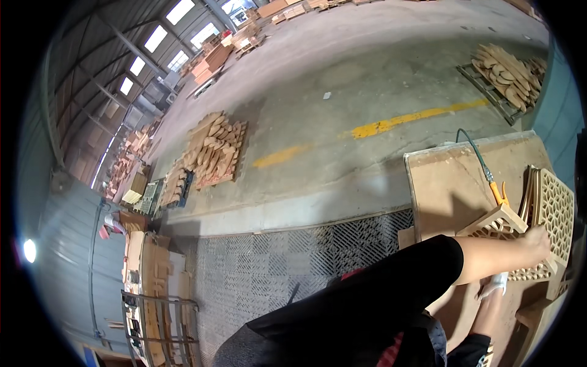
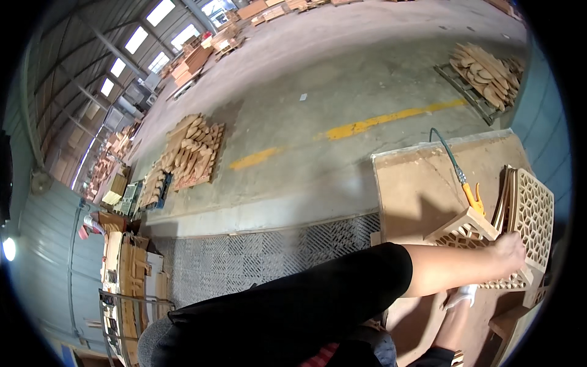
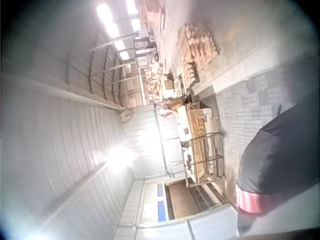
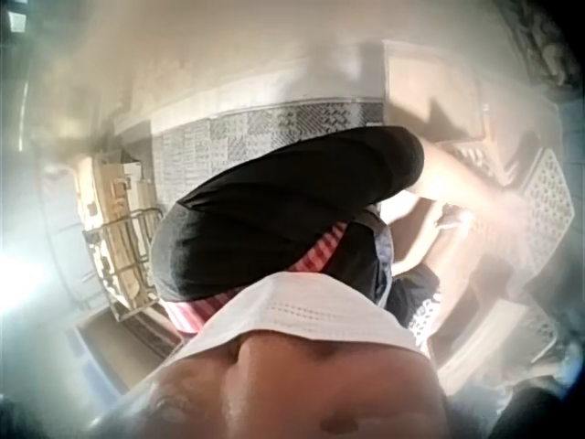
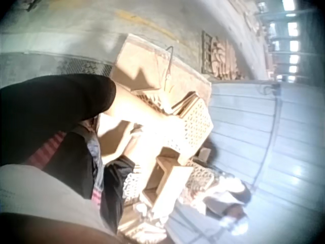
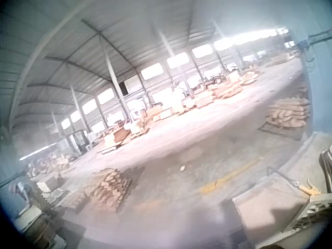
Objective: The person cleans and applies material to the joints of decorative wooden lattices using a hand tool and an applicator. They handle the lattices one at a time on a workbench, working through various openings in the geometric patterns.
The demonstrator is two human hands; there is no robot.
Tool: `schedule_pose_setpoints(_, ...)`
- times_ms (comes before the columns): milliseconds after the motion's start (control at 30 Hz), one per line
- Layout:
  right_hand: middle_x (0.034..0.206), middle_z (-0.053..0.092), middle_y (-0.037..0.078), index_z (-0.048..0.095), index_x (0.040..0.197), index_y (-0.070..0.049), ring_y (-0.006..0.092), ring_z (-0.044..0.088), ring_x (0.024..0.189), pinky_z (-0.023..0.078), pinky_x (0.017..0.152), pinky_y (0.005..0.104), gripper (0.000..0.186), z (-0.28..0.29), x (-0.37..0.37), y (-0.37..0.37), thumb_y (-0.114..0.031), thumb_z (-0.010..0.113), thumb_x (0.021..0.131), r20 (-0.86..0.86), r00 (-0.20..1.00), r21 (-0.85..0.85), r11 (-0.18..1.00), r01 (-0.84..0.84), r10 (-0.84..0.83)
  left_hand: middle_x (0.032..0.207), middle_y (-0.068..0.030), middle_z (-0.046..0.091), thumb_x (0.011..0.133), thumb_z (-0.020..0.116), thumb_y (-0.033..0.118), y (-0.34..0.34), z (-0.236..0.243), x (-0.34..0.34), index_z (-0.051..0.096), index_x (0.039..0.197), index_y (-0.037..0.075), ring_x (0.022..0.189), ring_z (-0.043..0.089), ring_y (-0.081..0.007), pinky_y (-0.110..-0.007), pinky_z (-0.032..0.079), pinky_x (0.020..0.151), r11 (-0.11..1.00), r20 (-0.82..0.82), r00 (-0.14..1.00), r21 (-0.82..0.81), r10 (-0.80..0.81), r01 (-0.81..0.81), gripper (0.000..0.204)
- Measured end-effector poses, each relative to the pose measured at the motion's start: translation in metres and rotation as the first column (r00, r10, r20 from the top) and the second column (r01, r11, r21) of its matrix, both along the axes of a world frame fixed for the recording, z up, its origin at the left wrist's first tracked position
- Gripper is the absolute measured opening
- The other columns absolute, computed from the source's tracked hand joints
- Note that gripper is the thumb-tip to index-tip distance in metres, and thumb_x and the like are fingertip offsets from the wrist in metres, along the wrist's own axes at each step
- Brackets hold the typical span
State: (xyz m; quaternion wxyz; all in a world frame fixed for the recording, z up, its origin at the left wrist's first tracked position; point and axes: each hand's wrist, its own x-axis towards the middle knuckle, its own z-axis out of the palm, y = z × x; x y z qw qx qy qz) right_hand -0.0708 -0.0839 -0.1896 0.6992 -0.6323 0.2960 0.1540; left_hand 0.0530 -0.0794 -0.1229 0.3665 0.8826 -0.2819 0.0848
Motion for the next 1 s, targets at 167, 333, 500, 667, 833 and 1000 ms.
schedule_pose_setpoints(167, 0.060, 0.052, 0.002, 0.063, 0.086, -0.013, 0.0145, 0.039, 0.043, 0.030, 0.039, 0.0309, 0.028, 0.004, 0.002, -0.003, -0.036, 0.053, 0.099, -0.012, 0.999, 0.091, 0.995, 0.049, -0.048, 0.079, -0.0059, 0.060, 0.083, 0.068, 0.011, 0.036, 0.049, -0.042, 0.060, 0.090, 0.009, 0.068, 0.060, -0.0156, -0.031, 0.051, 0.055, 0.490, -0.563, 0.716, -0.800, -0.412, -0.347, 0.011)
schedule_pose_setpoints(333, 0.060, 0.052, 0.003, 0.063, 0.086, -0.013, 0.0146, 0.039, 0.042, 0.030, 0.039, 0.0309, 0.028, 0.008, 0.020, 0.028, -0.036, 0.053, 0.099, 0.025, 1.000, 0.051, 0.999, -0.006, 0.005, 0.083, -0.0088, 0.072, 0.085, 0.072, 0.040, 0.076, 0.107, -0.032, 0.074, 0.093, 0.010, 0.081, 0.070, -0.0235, -0.036, 0.054, 0.070, 0.889, 0.111, 0.991, 0.457, -0.077, 0.018, 0.031)
schedule_pose_setpoints(500, 0.059, 0.052, 0.003, 0.063, 0.087, -0.012, 0.0145, 0.038, 0.042, 0.030, 0.039, 0.0309, 0.030, -0.034, 0.030, 0.052, -0.037, 0.052, 0.099, 0.285, 0.958, -0.134, 0.990, 0.052, -0.012, 0.085, -0.0143, 0.072, 0.082, 0.075, 0.049, 0.066, 0.123, -0.032, 0.072, 0.097, 0.005, 0.082, 0.070, -0.0314, -0.041, 0.055, 0.075, 0.824, 0.134, 0.991, 0.563, -0.009, -0.069, 0.046)
schedule_pose_setpoints(667, 0.084, 0.064, 0.013, 0.067, 0.120, -0.010, 0.0238, 0.057, 0.070, 0.048, 0.068, 0.0376, 0.042, 0.097, -0.056, -0.004, -0.036, 0.037, 0.106, -0.045, 0.965, -0.022, 0.966, -0.259, 0.258, 0.090, -0.0174, 0.073, 0.079, 0.071, 0.060, 0.051, 0.125, -0.021, 0.072, 0.101, 0.004, 0.087, 0.071, -0.0331, -0.044, 0.055, 0.080, 0.744, 0.127, 0.992, 0.662, 0.002, -0.086, 0.060)
schedule_pose_setpoints(833, 0.058, 0.049, 0.001, 0.060, 0.095, -0.014, 0.0130, 0.038, 0.042, 0.032, 0.039, 0.0310, 0.038, 0.057, -0.092, -0.037, -0.048, 0.044, 0.102, -0.191, 0.969, 0.196, 0.973, -0.118, 0.156, 0.088, -0.0225, 0.071, 0.077, 0.069, 0.069, 0.062, 0.119, 0.002, 0.070, 0.092, 0.002, 0.089, 0.069, -0.0386, -0.046, 0.053, 0.080, 0.752, 0.193, 0.981, 0.650, -0.016, -0.115, 0.068)
schedule_pose_setpoints(1000, 0.057, 0.050, 0.003, 0.057, 0.076, -0.009, 0.0144, 0.042, 0.040, 0.032, 0.038, 0.0318, 0.048, 0.036, -0.105, -0.050, -0.047, 0.044, 0.102, -0.193, 0.981, 0.148, 0.988, 0.038, -0.009, 0.082, -0.0222, 0.070, 0.075, 0.070, 0.070, 0.065, 0.116, 0.009, 0.069, 0.089, 0.002, 0.084, 0.069, -0.0388, -0.047, 0.053, 0.078, 0.755, 0.184, 0.983, 0.646, -0.011, -0.113, 0.070)
